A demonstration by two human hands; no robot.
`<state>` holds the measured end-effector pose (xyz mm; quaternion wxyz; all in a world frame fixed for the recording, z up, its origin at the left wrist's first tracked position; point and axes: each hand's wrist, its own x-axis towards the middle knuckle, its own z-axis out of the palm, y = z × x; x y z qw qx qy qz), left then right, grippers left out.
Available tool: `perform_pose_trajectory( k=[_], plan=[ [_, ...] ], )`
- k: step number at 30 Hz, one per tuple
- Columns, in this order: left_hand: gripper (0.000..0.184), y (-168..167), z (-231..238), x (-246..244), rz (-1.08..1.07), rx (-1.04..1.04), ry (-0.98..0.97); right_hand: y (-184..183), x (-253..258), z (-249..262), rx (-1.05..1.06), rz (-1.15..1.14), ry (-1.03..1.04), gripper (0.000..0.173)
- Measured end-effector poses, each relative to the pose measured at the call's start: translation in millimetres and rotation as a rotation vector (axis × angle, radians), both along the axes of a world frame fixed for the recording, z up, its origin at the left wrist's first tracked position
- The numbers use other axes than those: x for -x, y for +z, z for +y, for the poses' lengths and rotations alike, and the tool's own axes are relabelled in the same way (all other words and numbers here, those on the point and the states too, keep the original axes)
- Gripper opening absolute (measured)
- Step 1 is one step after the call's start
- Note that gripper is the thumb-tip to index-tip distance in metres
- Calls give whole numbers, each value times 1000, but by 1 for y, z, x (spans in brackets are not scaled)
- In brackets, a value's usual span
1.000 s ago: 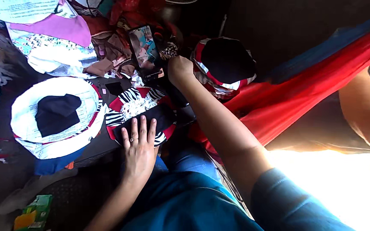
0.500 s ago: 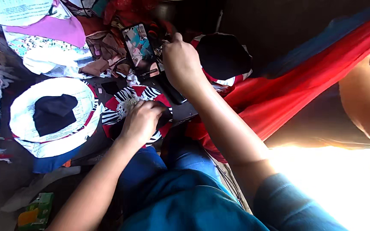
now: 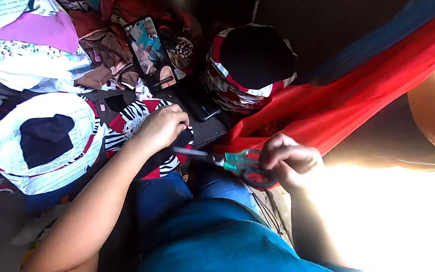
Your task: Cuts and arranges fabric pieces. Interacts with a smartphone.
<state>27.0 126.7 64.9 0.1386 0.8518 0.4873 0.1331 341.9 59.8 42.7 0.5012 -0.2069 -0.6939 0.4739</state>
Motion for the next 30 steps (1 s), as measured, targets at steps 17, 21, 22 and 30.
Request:
perform_pose_trajectory(
  k=[17,21,22,30],
  plan=[
    [15,-1,-5,-2,6,-53,-29,-88,-26,-26,544,-396,767,53],
    [14,3,2,1,56,-10,45,-78,-27,-15,379,-507,820,37],
    [14,4,3,1,66,12,60,-75,-26,-13,356,-541,824,34],
    [7,2,4,1,50,-16,49,-44,-6,-7,233,-866,790,38]
  ],
)
